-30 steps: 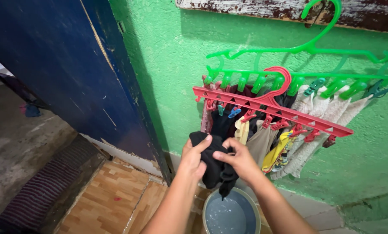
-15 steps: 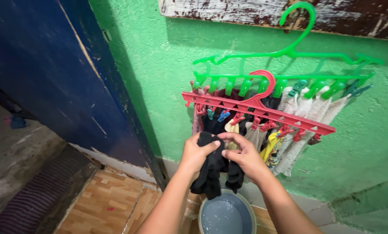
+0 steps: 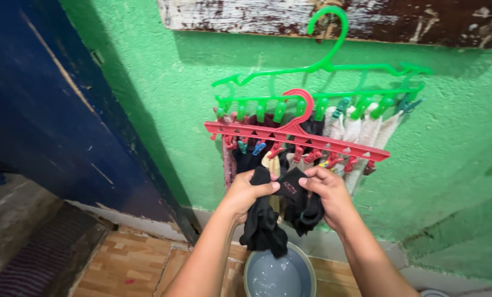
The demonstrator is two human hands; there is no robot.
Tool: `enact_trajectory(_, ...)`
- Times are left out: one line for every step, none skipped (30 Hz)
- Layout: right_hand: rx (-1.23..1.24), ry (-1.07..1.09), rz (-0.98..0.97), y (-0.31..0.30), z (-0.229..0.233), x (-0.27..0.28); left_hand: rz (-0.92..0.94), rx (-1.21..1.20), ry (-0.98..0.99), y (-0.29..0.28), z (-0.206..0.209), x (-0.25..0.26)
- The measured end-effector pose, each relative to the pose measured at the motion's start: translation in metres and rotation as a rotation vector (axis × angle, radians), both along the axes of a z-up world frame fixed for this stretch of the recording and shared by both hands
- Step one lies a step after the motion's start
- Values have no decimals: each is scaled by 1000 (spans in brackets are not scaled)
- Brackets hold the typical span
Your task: The person removes socks and underwear from a drying rack into a bucket, washes them, and hangs them back up. They then pour the dirty water onto the floor and refill the bucket from a faucet.
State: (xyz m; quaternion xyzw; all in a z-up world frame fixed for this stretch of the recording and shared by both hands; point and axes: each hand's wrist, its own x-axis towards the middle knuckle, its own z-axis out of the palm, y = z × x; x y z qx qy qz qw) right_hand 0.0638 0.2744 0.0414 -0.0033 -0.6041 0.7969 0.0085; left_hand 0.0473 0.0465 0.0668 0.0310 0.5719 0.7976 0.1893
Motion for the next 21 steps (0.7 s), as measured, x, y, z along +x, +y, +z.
enact_trajectory(5,-4,9,4,0,2,11,-18,8,4,-3,0)
enact_trajectory(9,-8,19,6,-1,4,22,-36,17,9,-6,0)
enact_trajectory(14,-12,31,8,-1,5,35,-54,26,12,-9,-1)
enact_trajectory(48,-27,18,11,0,7,33,-25,48,16,-13,-1)
enact_trajectory(82,-41,7,12,0,10,32,3,70,20,-16,-1)
enact_trajectory(116,-56,-5,14,2,13,30,32,91,24,-19,-2)
enact_trajectory(54,-55,-22,17,3,16,49,-9,150,28,-21,-3)
enact_trajectory(-8,-53,-39,20,3,20,68,-50,209,32,-22,-4)
enact_trajectory(-70,-49,-55,23,3,21,89,-91,269,36,-22,-5)
enact_trajectory(-86,-21,-17,28,3,23,106,-158,353,41,-21,-5)
enact_trajectory(-101,8,21,35,2,26,123,-225,437,46,-20,-4)
enact_trajectory(-117,37,59,42,-1,29,141,-292,521,50,-18,-4)
enact_trajectory(-82,45,82,48,-4,31,152,-387,562,54,-16,-3)
enact_trajectory(-48,53,105,52,-8,32,162,-482,603,58,-15,-1)
enact_trajectory(-13,63,128,57,-11,32,174,-578,646,61,-13,0)
enact_trajectory(27,55,122,61,-12,33,135,-561,650,65,-11,1)
enact_trajectory(66,46,117,65,-12,35,96,-545,652,69,-11,2)
enact_trajectory(106,37,112,68,-12,37,56,-530,655,73,-10,2)
enact_trajectory(127,70,90,71,-11,40,26,-510,658,77,-10,3)
enact_trajectory(149,103,68,72,-9,42,-4,-490,662,81,-10,3)
enact_trajectory(171,136,46,74,-7,43,-34,-470,665,85,-9,3)
